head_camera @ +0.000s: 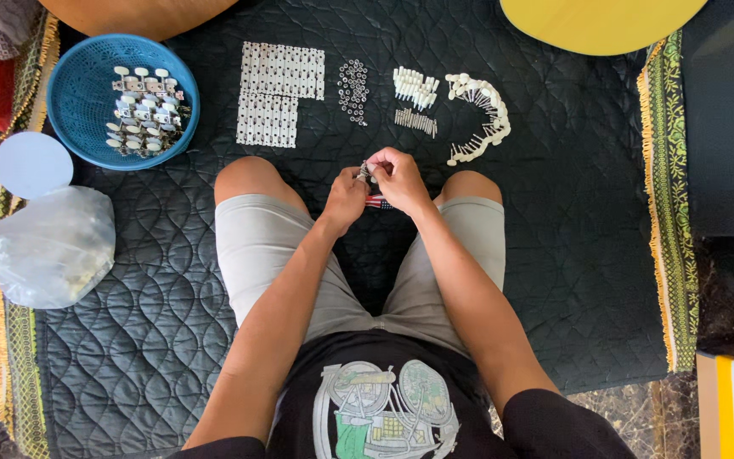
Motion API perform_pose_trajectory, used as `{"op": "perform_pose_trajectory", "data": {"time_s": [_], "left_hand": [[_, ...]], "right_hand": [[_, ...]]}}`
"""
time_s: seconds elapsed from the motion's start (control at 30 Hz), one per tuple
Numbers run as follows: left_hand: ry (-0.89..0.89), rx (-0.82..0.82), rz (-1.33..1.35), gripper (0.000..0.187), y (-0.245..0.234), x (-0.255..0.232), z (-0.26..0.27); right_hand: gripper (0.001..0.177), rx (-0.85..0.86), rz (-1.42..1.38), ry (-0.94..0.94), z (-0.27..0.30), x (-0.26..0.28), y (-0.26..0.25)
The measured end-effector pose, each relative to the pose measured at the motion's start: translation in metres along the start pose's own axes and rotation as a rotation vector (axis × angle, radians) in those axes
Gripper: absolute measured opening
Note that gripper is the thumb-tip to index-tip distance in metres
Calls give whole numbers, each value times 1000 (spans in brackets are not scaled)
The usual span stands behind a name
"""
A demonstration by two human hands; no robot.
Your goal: The person sits on a mat and assembles small mechanical parts using a screwdriver. They pick up a metal component, insert a screw, and tighten it, repeating this process with several similar parts laid out on the mat.
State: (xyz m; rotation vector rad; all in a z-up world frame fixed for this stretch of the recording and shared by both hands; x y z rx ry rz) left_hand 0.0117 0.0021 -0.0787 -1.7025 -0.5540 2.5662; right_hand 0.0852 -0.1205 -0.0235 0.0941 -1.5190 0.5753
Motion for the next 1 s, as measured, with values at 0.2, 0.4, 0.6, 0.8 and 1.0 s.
{"op": "perform_pose_trajectory", "data": {"time_s": [0.2,0.4,0.6,0.8,1.0], "left_hand": [[-13,-3,4,36,0,-5,4],[2,14,-19,41,-5,-14,11],[5,34,-11,42,-6,-10,8],[-24,31,13,40,-6,-18,13],[-52,25,-14,37,4,2,-3]], "right_hand": [[8,3,-20,-6,-2,-2,1],[9,2,-33,8,-4,-13,2],[9,10,-80,22,-4,-14,3],[8,-4,-38,31,-6,-15,3],[9,-7,-29,25,-6,-18,4]]}}
Point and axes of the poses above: each hand's wrist, its own z-axis away from the middle knuckle, its own y-axis out of the palm, x = y × z, the point moved 2 cm from there along -z, towards the middle knuckle, and after that the axes turned 10 degrees about -z, right-handed, at the moved point
